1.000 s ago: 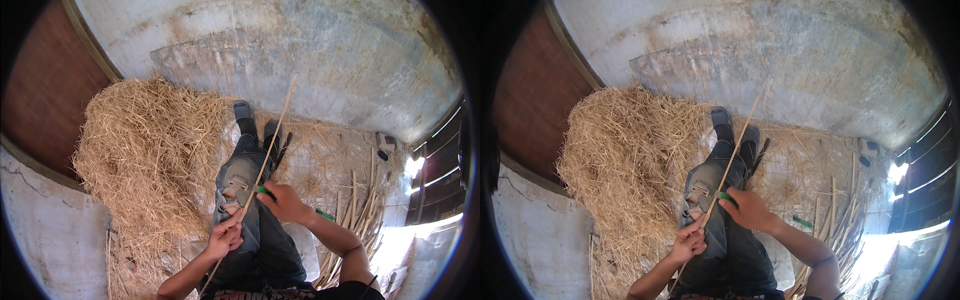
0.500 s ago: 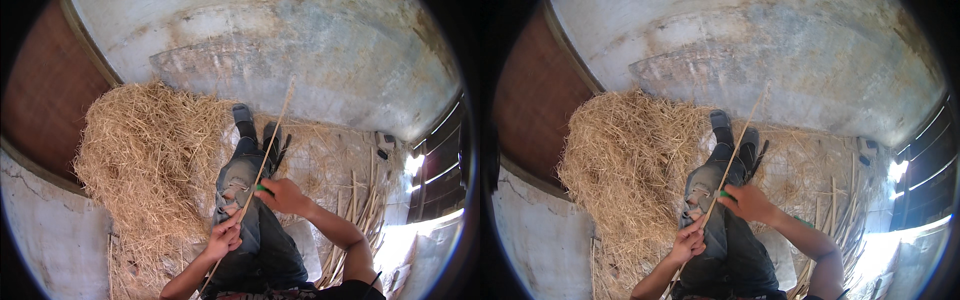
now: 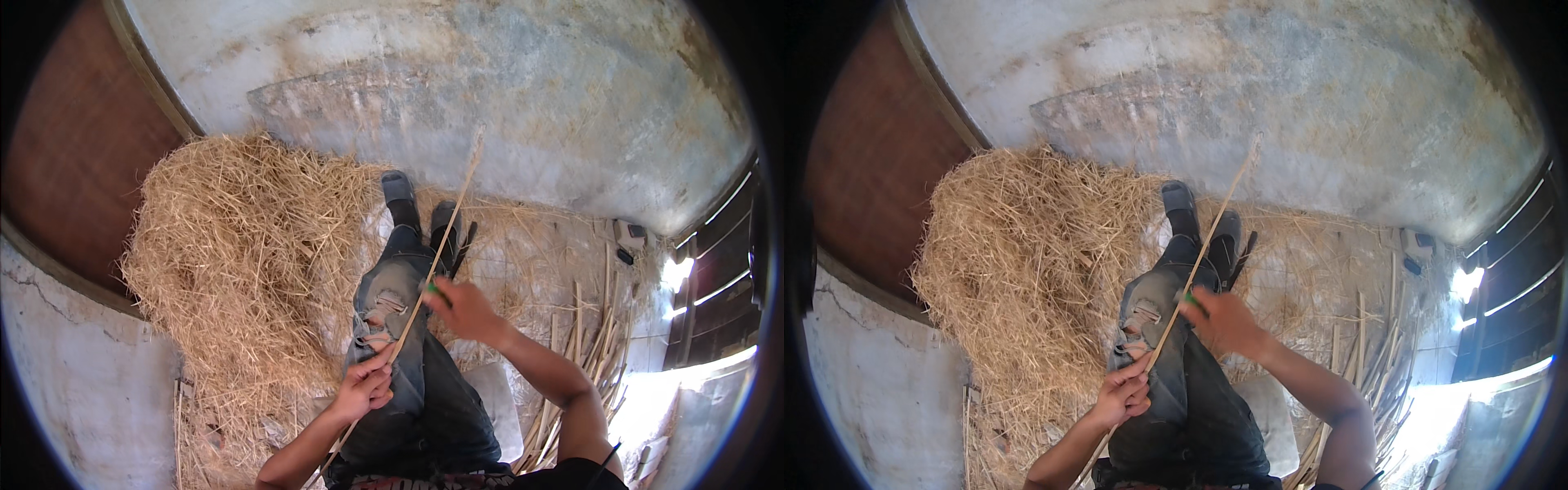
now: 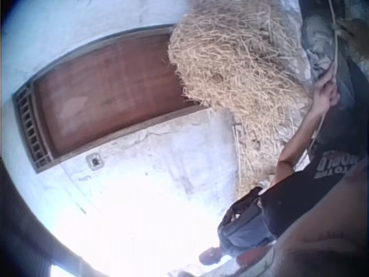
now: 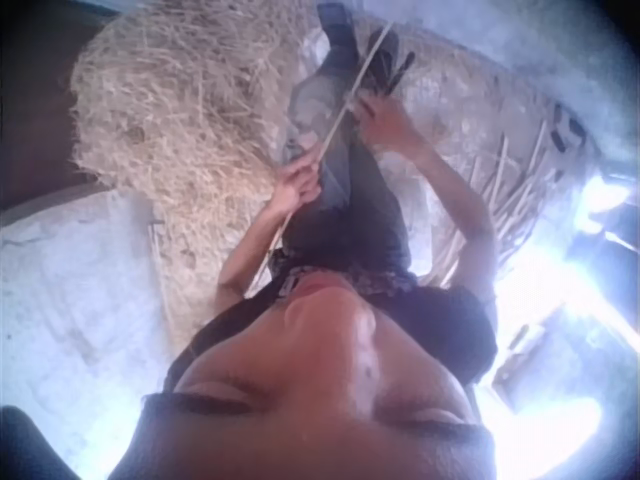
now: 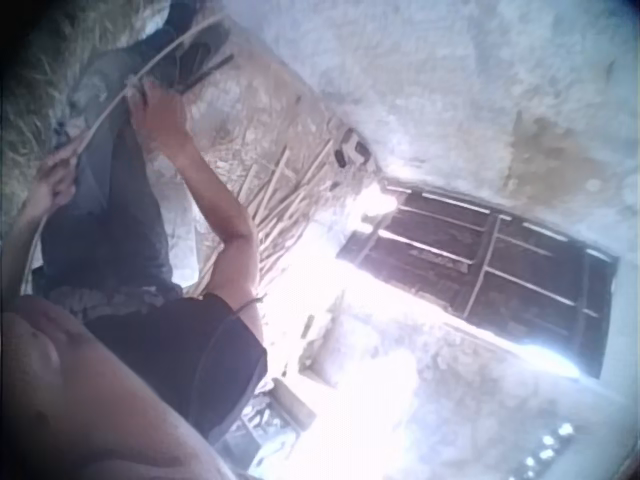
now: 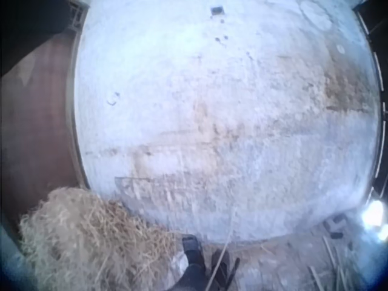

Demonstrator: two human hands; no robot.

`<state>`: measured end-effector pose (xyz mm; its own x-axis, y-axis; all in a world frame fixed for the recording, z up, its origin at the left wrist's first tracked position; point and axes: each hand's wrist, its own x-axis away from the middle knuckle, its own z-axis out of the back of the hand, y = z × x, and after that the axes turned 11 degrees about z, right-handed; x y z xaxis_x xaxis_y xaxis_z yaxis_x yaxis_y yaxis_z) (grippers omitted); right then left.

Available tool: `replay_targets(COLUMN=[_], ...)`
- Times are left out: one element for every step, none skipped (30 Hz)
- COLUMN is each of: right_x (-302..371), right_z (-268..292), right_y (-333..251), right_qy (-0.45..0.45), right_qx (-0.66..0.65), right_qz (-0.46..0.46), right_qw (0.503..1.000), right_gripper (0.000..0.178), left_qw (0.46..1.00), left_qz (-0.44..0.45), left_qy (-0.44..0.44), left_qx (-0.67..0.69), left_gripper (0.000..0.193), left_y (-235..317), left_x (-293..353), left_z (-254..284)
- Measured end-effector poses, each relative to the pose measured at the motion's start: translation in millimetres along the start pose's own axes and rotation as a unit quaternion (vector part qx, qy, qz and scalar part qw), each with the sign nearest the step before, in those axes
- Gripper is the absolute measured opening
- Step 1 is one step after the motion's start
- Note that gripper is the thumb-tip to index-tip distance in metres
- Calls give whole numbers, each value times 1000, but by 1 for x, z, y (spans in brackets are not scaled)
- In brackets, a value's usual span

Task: The person uses a utility knife and a machete to shave and smooth a thin wooden stick while sitting on a floor near a pile of straw.

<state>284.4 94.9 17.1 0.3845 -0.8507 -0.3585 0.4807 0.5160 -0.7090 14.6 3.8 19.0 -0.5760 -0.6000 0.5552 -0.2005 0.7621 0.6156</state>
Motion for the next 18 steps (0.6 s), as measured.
replay_targets(right_x=[7, 9, 6, 1, -8, -16, -18, -12, -7, -3, -4, -3, -2, -10, -20, -27, -25, -21], right_z=[-8, -12, -11, -6, 4, 15, 22, 17, 9, 2, 2, 2, 2, 9, 24, 33, 33, 27], right_y=[-10, -17, -21, -17, -10, -3, 5, 1, -6, -9, -10, -13, -14, -5, 12, 21, 22, 17], right_qy=[-27, -54, -46, -19, 8, 34, 10, -16, -40, -63, -66, -70, -74, -39, -7, 28, 29, 2], right_qx=[6, 11, 17, 8, -1, -7, 47, 36, 25, 11, 30, 51, 71, 83, 96, 111, 93, 79], right_qz=[46, 92, 99, 50, 1, -45, 5, 18, 33, 48, 69, 88, 107, 63, 16, -28, -34, 0], right_qw=[999, 994, 994, 999, 1000, 998, 999, 999, 998, 997, 995, 992, 989, 994, 995, 993, 995, 997], right_gripper=[32, 32, 33, 31, 29, 28, 31, 31, 32, 32, 33, 34, 35, 35, 35, 36, 36, 35], left_qw=[1000, 1000, 1000, 1000, 1000, 1000, 1000, 999, 999, 1000, 1000, 1000, 999, 999, 999, 999, 1000, 1000], left_qz=[-2, -5, -9, -11, -13, -8, -3, 2, -1, -1, 0, -8, -16, -23, -18, -17, -15, -15], left_qy=[-8, -16, -12, -9, -6, -11, -15, -20, -23, -23, -23, -27, -31, -34, -28, -23, -18, -17], left_qx=[4, 9, 7, 7, 8, 16, 23, 31, 24, 17, 10, 1, -8, -17, -16, -16, -17, -18], left_gripper=[49, 49, 49, 49, 49, 50, 50, 50, 50, 50, 50, 51, 51, 51, 51, 51, 51, 51], left_y=[0, 0, 1, -1, -3, -3, -4, -4, -2, -1, -1, -3, -5, -6, -8, -7, -7, -6], left_x=[3, 4, 4, 4, 5, 3, 1, 0, -1, 2, 3, 4, 4, 4, 3, 1, 0, -1], left_z=[4, 6, 7, 7, 7, 8, 9, 10, 9, 9, 10, 12, 13, 15, 15, 14, 13, 12])
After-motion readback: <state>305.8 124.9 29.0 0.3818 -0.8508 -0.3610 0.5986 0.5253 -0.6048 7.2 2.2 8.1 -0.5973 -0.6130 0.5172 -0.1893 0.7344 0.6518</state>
